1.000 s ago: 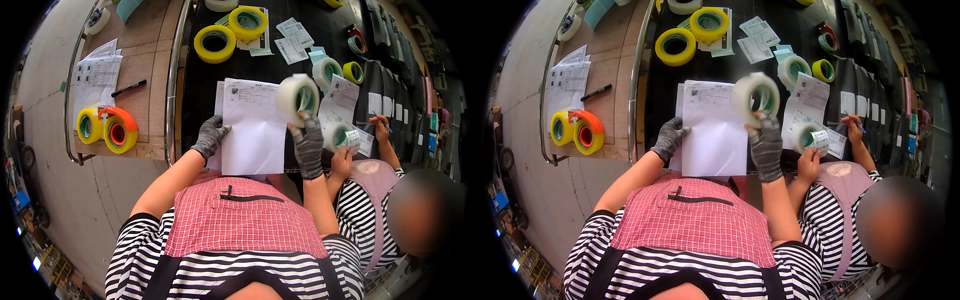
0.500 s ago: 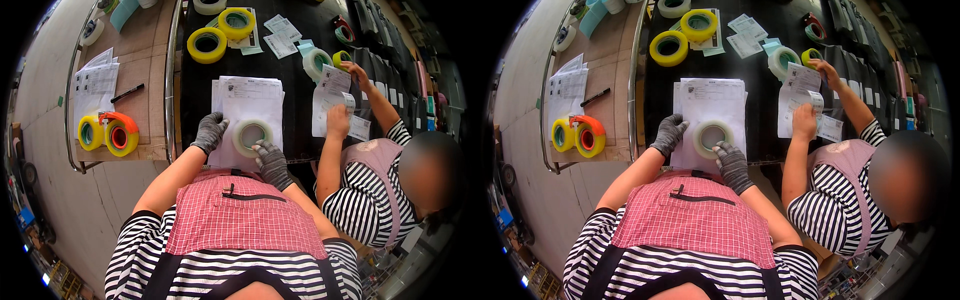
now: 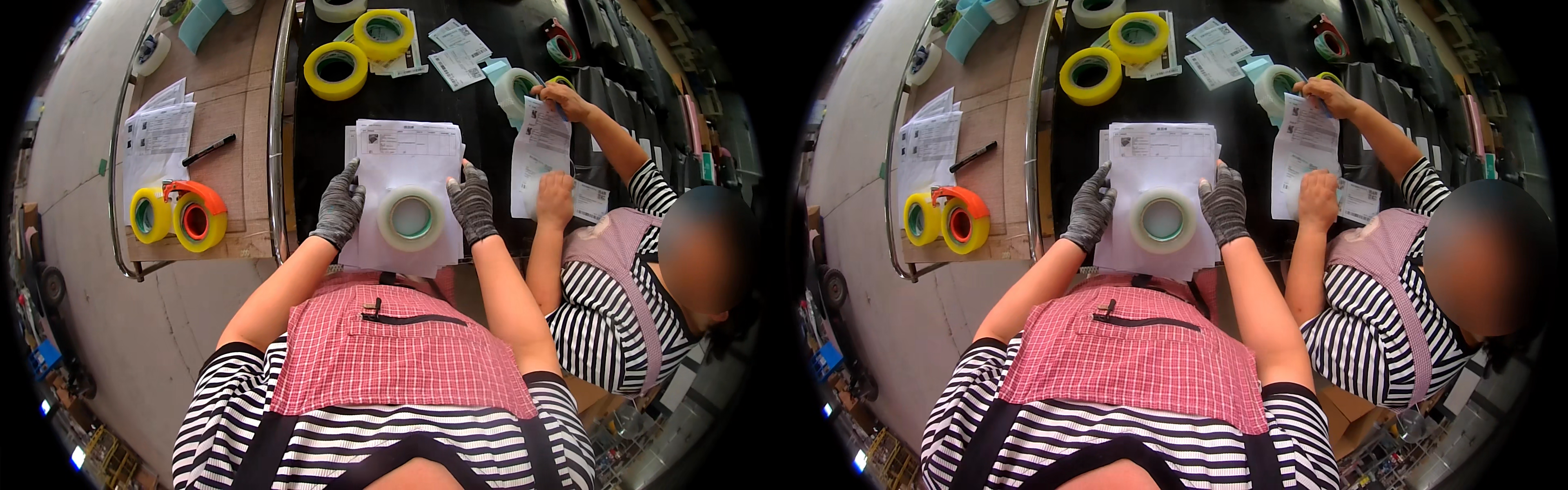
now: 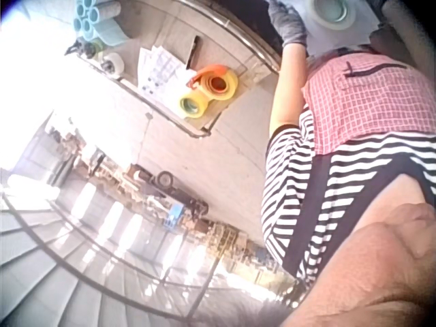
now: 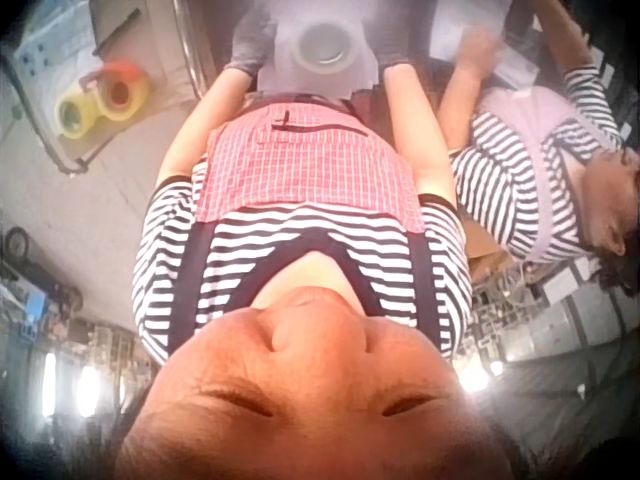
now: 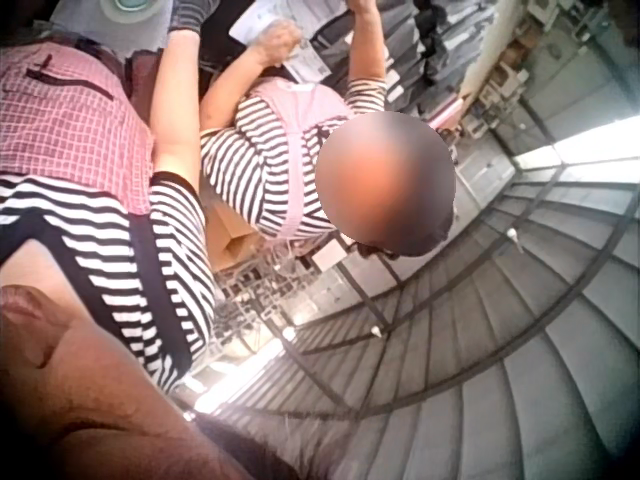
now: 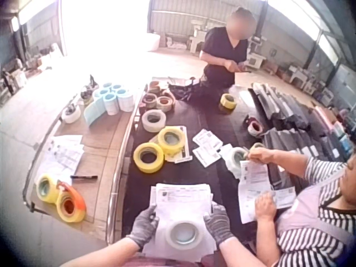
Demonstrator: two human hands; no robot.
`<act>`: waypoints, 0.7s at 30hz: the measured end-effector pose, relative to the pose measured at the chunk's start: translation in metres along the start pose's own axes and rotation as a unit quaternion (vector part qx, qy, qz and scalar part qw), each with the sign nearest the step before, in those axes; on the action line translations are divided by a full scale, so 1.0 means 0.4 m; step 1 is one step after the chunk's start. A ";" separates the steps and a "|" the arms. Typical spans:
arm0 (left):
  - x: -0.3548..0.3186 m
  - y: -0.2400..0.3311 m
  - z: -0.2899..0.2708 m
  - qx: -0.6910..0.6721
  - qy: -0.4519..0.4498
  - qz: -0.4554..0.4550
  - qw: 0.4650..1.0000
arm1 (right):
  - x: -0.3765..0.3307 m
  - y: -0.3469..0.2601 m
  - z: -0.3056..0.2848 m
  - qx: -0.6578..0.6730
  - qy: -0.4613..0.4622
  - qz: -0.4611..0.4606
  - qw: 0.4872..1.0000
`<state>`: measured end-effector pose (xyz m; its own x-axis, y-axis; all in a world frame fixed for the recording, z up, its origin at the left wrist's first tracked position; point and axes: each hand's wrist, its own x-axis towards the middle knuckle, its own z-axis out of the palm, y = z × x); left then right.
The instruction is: The person prepares shipping parcels by handling rolls of tape, labels, and paperwork. They attach labels to several packages and organize sheets of paper on a worktable.
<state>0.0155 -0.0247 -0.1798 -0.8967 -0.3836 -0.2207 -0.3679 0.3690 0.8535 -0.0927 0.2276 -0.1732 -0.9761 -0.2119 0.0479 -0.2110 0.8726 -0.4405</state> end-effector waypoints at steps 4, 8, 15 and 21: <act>0.005 -0.015 0.001 -0.048 0.003 -0.028 0.998 | 0.030 -0.005 0.012 -0.008 -0.020 0.018 1.000; 0.001 -0.014 0.007 -0.097 0.014 -0.036 0.995 | 0.033 0.010 0.014 0.064 -0.023 0.033 0.997; 0.003 -0.022 0.016 -0.096 0.029 -0.034 0.994 | 0.034 0.003 0.004 0.192 0.010 0.079 0.978; -0.013 0.017 0.004 0.022 0.059 0.092 0.994 | 0.051 -0.005 -0.028 0.272 -0.052 0.067 0.958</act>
<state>0.0173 -0.0190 -0.1738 -0.9162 -0.4008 -0.0032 -0.2125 0.4788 0.8518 -0.1125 0.2264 -0.1613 -0.9763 -0.1806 -0.1191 0.0023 0.5419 -0.8404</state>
